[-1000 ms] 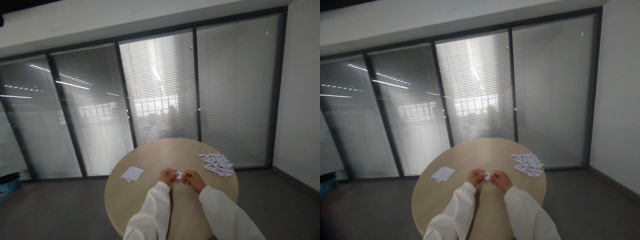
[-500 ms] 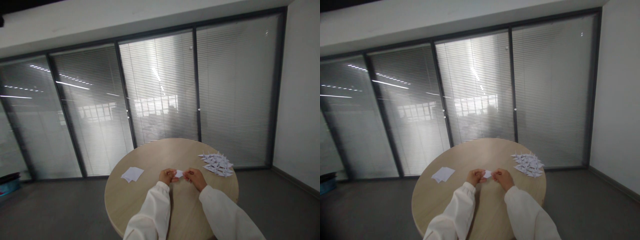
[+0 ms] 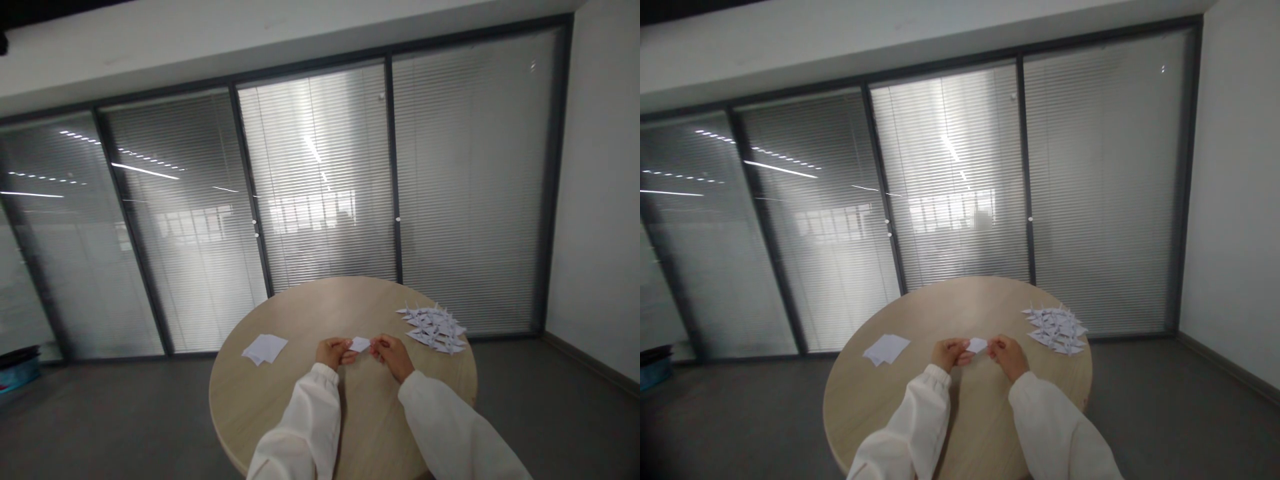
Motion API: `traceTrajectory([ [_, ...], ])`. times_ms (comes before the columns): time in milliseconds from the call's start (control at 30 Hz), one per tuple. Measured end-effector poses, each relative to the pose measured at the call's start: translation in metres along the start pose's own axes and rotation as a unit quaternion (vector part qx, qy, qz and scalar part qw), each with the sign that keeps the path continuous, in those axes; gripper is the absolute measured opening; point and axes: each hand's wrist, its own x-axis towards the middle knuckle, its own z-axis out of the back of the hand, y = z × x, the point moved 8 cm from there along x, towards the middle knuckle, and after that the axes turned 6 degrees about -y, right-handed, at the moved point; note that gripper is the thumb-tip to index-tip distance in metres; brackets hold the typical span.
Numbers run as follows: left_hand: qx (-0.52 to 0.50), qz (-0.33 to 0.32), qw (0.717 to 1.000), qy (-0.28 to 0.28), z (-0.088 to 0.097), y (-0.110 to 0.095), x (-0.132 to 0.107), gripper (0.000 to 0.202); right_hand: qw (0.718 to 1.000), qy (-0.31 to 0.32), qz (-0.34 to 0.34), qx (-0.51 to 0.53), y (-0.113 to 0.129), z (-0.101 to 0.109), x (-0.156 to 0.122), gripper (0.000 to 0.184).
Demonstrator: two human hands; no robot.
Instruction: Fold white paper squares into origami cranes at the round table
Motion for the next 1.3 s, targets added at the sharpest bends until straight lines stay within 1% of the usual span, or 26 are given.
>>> traceTrajectory([
  [67,0.013,0.002,1.0,-0.028,0.005,-0.002,0.0,0.022,1.0,0.003,-0.001,0.005,-0.002,-0.001,0.001,0.03],
  [133,0.015,0.004,0.999,-0.04,0.006,-0.002,0.0,0.023,1.0,0.01,-0.004,0.016,-0.003,-0.002,0.001,0.03],
  [200,0.005,0.01,0.999,-0.03,0.004,-0.001,0.0,0.026,1.0,0.013,-0.009,0.025,-0.004,-0.003,0.001,0.031],
  [267,-0.006,0.016,1.0,-0.007,0.0,0.002,0.0,0.03,0.999,0.016,-0.009,0.03,-0.004,-0.003,0.0,0.033],
  [333,-0.012,0.021,1.0,0.011,-0.003,0.004,0.0,0.033,0.999,0.026,-0.002,0.032,-0.001,-0.005,-0.001,0.035],
  [433,-0.016,0.017,0.999,0.022,-0.005,0.005,0.0,0.033,0.999,0.029,0.015,0.018,0.005,-0.004,-0.003,0.034],
  [500,-0.018,0.017,0.999,0.028,-0.005,0.006,0.0,0.032,0.998,0.01,0.06,-0.002,0.014,-0.002,-0.004,0.029],
  [567,-0.015,0.023,0.999,0.027,-0.005,0.006,-0.001,0.031,0.991,-0.004,0.131,-0.023,0.026,0.0,-0.008,0.027],
  [633,-0.006,0.033,0.999,0.019,-0.005,0.007,-0.003,0.029,0.98,0.002,0.193,-0.039,0.036,-0.003,-0.013,0.023],
  [733,0.006,0.044,0.999,0.028,-0.008,0.008,-0.006,0.026,0.97,0.025,0.234,-0.059,0.041,-0.009,-0.017,0.012],
  [833,0.017,0.047,0.998,0.038,-0.011,0.006,-0.01,0.024,0.967,0.038,0.244,-0.067,0.042,-0.012,-0.019,0.008],
  [967,0.029,0.038,0.998,0.041,-0.012,0.004,-0.012,0.024,0.967,0.046,0.243,-0.06,0.041,-0.013,-0.019,0.009],
  [1133,0.039,0.031,0.998,0.04,-0.013,0.004,-0.011,0.022,0.969,0.05,0.238,-0.05,0.043,-0.013,-0.019,0.008],
  [1300,0.041,0.019,0.998,0.053,-0.015,0.004,-0.01,0.024,0.969,0.051,0.237,-0.044,0.044,-0.013,-0.018,0.009],
])
